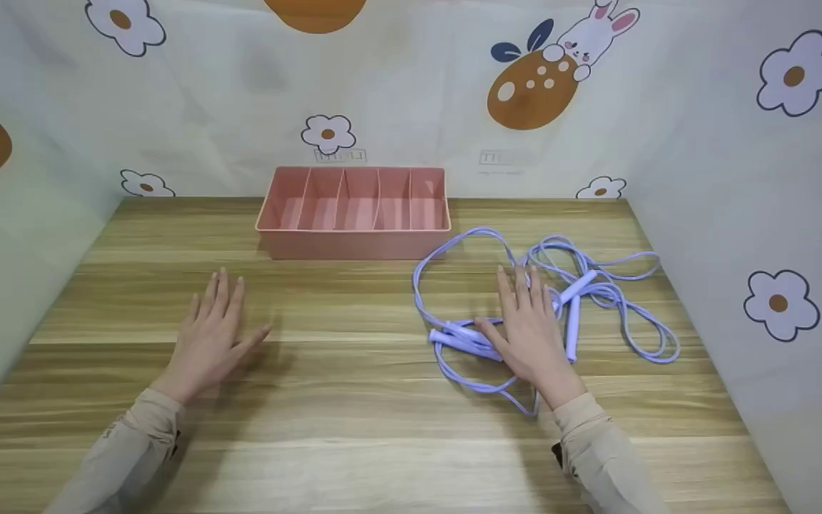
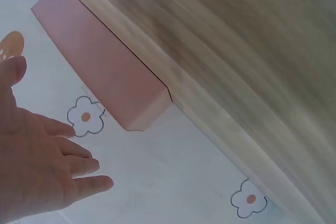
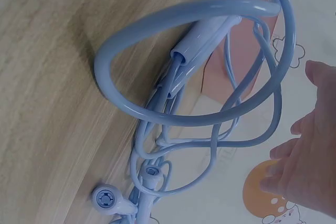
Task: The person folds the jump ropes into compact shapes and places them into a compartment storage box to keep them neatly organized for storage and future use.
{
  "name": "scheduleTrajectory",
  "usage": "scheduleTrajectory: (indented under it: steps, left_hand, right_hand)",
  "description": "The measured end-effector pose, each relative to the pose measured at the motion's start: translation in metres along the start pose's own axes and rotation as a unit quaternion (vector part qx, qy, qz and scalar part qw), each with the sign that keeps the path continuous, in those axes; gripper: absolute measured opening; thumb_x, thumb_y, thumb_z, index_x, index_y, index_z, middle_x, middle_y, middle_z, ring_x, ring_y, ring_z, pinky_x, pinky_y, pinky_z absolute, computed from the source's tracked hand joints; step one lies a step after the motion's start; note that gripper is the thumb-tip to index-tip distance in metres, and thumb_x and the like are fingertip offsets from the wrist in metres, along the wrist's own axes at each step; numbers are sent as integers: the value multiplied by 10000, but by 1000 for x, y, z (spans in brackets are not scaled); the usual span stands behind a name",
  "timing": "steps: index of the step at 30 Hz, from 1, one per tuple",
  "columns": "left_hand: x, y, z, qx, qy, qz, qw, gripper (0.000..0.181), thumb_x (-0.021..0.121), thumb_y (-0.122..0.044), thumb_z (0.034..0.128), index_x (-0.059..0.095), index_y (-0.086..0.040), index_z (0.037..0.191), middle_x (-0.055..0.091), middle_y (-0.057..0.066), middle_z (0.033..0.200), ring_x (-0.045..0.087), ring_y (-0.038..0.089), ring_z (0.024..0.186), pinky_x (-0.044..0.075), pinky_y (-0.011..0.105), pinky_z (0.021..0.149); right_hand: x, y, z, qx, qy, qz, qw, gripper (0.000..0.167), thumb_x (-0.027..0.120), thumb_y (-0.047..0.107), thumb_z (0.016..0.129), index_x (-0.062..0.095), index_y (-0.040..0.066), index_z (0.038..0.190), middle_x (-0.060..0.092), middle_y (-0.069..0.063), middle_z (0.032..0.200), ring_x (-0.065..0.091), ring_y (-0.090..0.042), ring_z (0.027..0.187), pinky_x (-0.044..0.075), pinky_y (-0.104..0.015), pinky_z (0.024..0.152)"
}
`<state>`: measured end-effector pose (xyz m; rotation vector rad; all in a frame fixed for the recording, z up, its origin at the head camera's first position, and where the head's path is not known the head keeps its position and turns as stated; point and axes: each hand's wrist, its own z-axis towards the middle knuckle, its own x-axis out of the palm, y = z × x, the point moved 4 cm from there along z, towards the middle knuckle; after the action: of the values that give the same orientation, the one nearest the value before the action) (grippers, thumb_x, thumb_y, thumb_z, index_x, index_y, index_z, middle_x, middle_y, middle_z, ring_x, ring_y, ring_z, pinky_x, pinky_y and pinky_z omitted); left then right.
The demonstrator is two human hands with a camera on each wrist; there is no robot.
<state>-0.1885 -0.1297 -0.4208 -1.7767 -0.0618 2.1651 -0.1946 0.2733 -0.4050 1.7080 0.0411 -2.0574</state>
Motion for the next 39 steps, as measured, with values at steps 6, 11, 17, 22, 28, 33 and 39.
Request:
scheduleTrajectory:
  steps: [6, 11, 17, 22, 28, 33, 39]
  left_hand:
    - [6, -22, 15, 379, 311, 280, 9984, 780, 489, -476, 880, 223, 40, 1401, 49, 255, 1472, 53, 356, 1366, 59, 530, 1096]
    - [14, -48, 25, 950, 528, 492, 9929, 772, 485, -473, 883, 223, 32, 1405, 71, 248, 1477, 69, 341, 1368, 75, 513, 1101]
    - [25, -84, 34, 1650, 688, 554, 9823, 766, 488, -467, 884, 226, 30, 1404, 127, 238, 1472, 104, 327, 1367, 124, 490, 1103]
    - [34, -116, 40, 2081, 946, 652, 9713, 716, 462, -462, 898, 265, 12, 1398, 193, 208, 1466, 147, 301, 1364, 161, 471, 1102]
    - [44, -156, 38, 2941, 638, 870, 9497, 656, 478, -428, 901, 328, -1, 1377, 283, 175, 1442, 248, 276, 1337, 240, 432, 1084]
    - [59, -189, 35, 3858, 133, 837, 9187, 554, 510, -365, 888, 431, -33, 1324, 418, 141, 1371, 379, 249, 1272, 342, 386, 1037]
    - [69, -216, 34, 4559, -367, 721, 8864, 426, 519, -298, 885, 531, -70, 1245, 524, 94, 1281, 477, 217, 1190, 403, 328, 989]
  right_hand:
    - [-2, 2, -1, -49, -32, -8, 10000, 730, 502, 354, 905, 154, -29, 1420, 102, -319, 1442, 37, -480, 1319, 53, -570, 1081]
    - [-2, 1, -3, -92, -74, 51, 9999, 725, 505, 346, 906, 160, -33, 1418, 114, -320, 1439, 46, -491, 1314, 57, -568, 1081]
    - [-3, -1, -6, -104, -148, 125, 9998, 735, 519, 328, 901, 140, -16, 1428, 130, -323, 1435, 49, -499, 1309, 68, -584, 1072]
    - [-3, -2, -6, -104, -141, 119, 9998, 749, 503, 362, 906, 107, 22, 1443, 110, -313, 1444, 35, -485, 1317, 50, -573, 1079]
    - [-4, -1, -7, -155, -171, 87, 9997, 751, 512, 354, 902, 109, 23, 1443, 116, -304, 1447, 45, -474, 1322, 67, -589, 1070]
    - [-3, -1, -8, -157, -187, -54, 9997, 748, 516, 353, 900, 121, 17, 1440, 140, -300, 1443, 81, -476, 1317, 118, -610, 1050]
    - [-1, 1, -9, -193, -50, -68, 9998, 735, 509, 366, 905, 142, 15, 1437, 155, -320, 1430, 110, -496, 1302, 140, -601, 1049]
